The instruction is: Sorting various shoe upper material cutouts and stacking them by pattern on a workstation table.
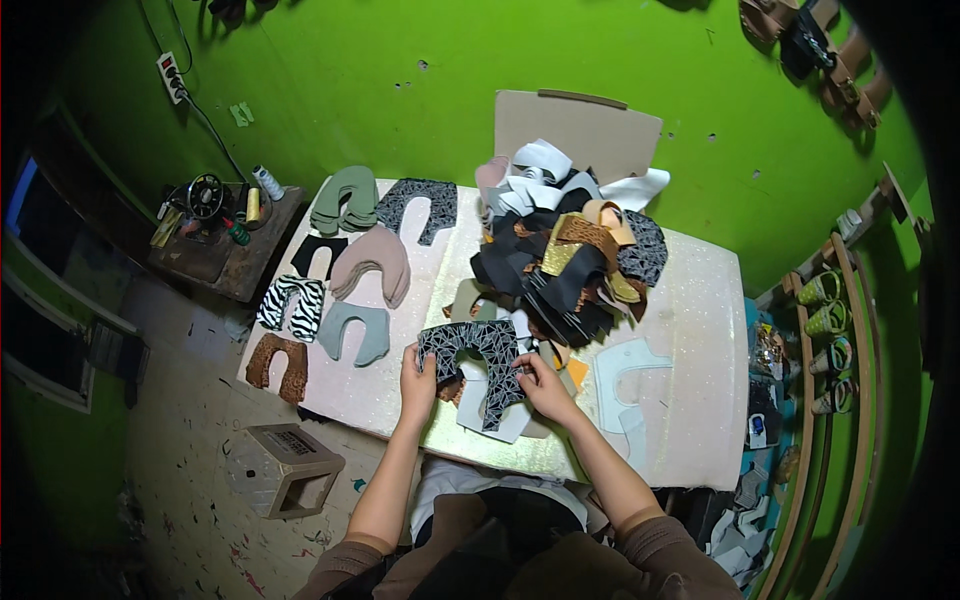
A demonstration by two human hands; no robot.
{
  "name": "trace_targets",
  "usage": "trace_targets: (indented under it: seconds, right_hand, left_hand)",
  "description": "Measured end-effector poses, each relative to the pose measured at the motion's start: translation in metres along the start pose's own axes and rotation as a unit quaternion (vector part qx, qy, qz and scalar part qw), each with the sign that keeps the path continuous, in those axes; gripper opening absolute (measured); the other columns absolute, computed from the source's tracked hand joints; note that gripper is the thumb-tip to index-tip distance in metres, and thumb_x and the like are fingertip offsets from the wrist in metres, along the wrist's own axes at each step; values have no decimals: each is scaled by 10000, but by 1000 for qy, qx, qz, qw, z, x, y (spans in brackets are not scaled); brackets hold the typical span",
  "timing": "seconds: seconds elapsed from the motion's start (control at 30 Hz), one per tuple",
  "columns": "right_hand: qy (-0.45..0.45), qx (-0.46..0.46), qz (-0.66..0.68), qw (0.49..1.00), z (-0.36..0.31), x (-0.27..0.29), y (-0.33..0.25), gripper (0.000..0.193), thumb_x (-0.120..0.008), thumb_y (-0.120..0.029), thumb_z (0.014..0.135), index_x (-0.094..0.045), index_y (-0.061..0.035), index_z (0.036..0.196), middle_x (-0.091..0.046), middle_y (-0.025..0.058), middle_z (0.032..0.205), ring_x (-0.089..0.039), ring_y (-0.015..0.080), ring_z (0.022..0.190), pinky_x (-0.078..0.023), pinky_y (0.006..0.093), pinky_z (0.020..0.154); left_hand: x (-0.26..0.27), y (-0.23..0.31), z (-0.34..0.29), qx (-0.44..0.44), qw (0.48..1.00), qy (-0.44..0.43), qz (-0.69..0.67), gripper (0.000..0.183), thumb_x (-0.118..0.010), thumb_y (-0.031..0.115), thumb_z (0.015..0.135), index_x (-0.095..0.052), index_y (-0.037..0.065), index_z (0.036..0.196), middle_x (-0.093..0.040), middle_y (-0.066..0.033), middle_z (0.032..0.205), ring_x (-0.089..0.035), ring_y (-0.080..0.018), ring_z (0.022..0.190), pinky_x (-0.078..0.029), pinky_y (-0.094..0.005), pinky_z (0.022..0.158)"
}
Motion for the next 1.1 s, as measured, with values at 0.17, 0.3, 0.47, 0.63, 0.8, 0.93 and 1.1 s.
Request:
trace_targets:
  seconds: [0.17,0.3,0.47,0.63,0.8,0.93,1.1]
  right_hand:
    - [26,16,64,997,36,-29,-6,342,-491,31,821,-487,-68,1148,-452,-21,767,-368,25,572,-321,161,530]
    - [73,88,-18,993,76,-45,-39,378,-496,52,779,-510,-43,1145,-462,50,1015,-422,81,706,-370,185,647]
    - [138,133,-86,978,125,-60,-51,388,-504,34,770,-527,-60,1146,-477,86,1060,-481,152,821,-392,218,697]
    - [186,133,-121,966,177,-69,-63,385,-493,10,777,-545,-79,1147,-478,129,1096,-515,227,893,-441,251,651]
    - [251,147,-138,947,222,-75,-77,416,-488,25,770,-531,-62,1174,-468,119,1115,-513,179,745,-414,246,637]
    - [257,93,-106,956,252,-72,-76,409,-497,24,773,-523,-58,1173,-465,127,1116,-480,256,1032,-372,272,884]
    - [285,126,-168,935,296,-63,-70,423,-483,41,764,-521,-40,1177,-458,136,1118,-522,216,787,-429,274,703]
  left_hand:
    - [18,4,34,59,995,-54,-52,313,-430,-29,829,-407,2,1139,-549,-77,1013,-523,-130,910,-404,-245,811]
    - [40,14,78,68,994,-68,-61,411,-414,-69,778,-403,-8,1184,-541,-80,1049,-515,-143,947,-391,-254,846]
    - [56,20,138,72,993,-87,-28,426,-452,-37,802,-407,-8,1225,-542,-61,1060,-535,-108,868,-407,-213,793]
    - [64,35,210,-16,995,-83,56,394,-536,-26,786,-457,-25,1172,-584,-109,974,-568,-119,824,-463,-236,734]
    - [65,40,273,-62,987,-102,103,307,-557,21,794,-525,-21,1097,-612,-122,965,-586,-133,800,-468,-246,717]
    - [55,38,313,-49,982,-130,125,278,-515,-6,819,-513,-69,1090,-607,-140,1010,-594,-156,878,-453,-244,792]
    - [44,41,366,-96,974,-121,164,296,-535,9,807,-523,-51,1097,-616,-147,1001,-599,-158,844,-460,-252,775]
Point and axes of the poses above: each hand's wrist, its own z-axis towards the middle knuckle, its own x-axis out of the back of the hand, y = z × x, the point moved 7 cm from there along z, towards the middle knuckle
